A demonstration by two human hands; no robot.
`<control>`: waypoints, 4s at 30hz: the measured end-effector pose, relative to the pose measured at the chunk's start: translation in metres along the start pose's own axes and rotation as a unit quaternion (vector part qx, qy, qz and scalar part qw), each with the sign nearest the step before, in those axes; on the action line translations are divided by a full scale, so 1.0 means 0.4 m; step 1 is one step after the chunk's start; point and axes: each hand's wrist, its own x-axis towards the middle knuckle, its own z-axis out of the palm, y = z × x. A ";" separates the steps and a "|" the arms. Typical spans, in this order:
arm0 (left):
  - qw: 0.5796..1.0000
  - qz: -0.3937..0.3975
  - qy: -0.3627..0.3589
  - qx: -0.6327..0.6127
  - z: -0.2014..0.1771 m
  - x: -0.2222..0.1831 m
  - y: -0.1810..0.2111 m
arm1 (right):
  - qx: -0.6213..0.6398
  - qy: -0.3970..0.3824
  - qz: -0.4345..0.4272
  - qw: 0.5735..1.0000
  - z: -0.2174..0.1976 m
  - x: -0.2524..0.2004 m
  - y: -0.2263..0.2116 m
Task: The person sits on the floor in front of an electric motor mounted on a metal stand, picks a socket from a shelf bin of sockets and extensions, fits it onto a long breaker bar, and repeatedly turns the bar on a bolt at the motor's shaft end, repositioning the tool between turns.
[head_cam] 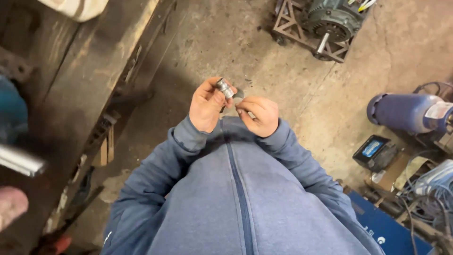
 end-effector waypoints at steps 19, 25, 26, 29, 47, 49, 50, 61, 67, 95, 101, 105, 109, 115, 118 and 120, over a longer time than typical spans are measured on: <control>0.980 -0.065 -0.037 0.187 0.066 0.822 -0.044 | 0.003 -0.096 0.071 0.993 -0.232 0.426 0.730; 0.975 -0.061 -0.064 0.205 0.121 1.063 0.005 | -0.006 -0.163 0.083 0.983 -0.323 0.663 0.947; 0.976 -0.062 -0.055 0.201 0.112 1.097 0.006 | 0.000 -0.172 0.086 0.981 -0.325 0.690 0.985; 0.979 -0.077 -0.004 0.190 0.053 1.232 0.025 | -0.015 -0.202 0.065 0.977 -0.317 0.808 1.113; 0.953 -0.101 0.160 0.235 -0.222 2.125 0.283 | -0.204 -0.340 -0.196 0.897 -0.241 1.723 1.834; 0.959 -0.081 0.181 0.203 -0.234 2.139 0.298 | -0.162 -0.419 -0.221 0.866 -0.224 1.733 1.882; 0.959 -0.081 0.181 0.205 -0.234 2.139 0.302 | -0.162 -0.417 -0.221 0.867 -0.219 1.740 1.892; 0.788 0.042 0.273 0.550 -0.173 2.218 0.537 | 0.107 -0.447 -0.288 0.840 -0.256 1.873 1.923; 0.540 0.065 0.219 0.810 0.170 2.368 0.585 | 0.429 -0.499 -0.008 0.753 -0.545 2.073 2.023; 0.567 -0.158 -0.278 0.759 0.873 3.250 0.123 | 0.370 -0.599 0.022 0.710 -1.700 2.169 2.717; 0.536 -0.111 -0.308 0.778 0.788 3.256 0.338 | 0.347 -0.616 0.036 0.706 -1.842 2.181 2.929; 0.475 -0.209 -0.002 0.855 0.643 3.200 0.478 | 0.238 -0.434 0.390 0.777 -2.026 2.057 3.130; 0.522 0.002 0.044 0.852 0.500 3.286 0.354 | 0.131 -0.415 0.415 0.799 -1.839 2.082 3.267; 0.345 0.002 0.222 0.912 0.100 3.362 0.208 | 0.229 -0.521 0.406 0.715 -1.515 2.179 3.183; 0.340 0.005 0.311 0.887 0.148 3.351 0.193 | 0.254 -0.565 0.374 0.690 -1.459 2.233 3.190; 0.364 0.032 0.365 0.856 0.170 3.343 0.159 | 0.251 -0.593 0.343 0.683 -1.435 2.274 3.208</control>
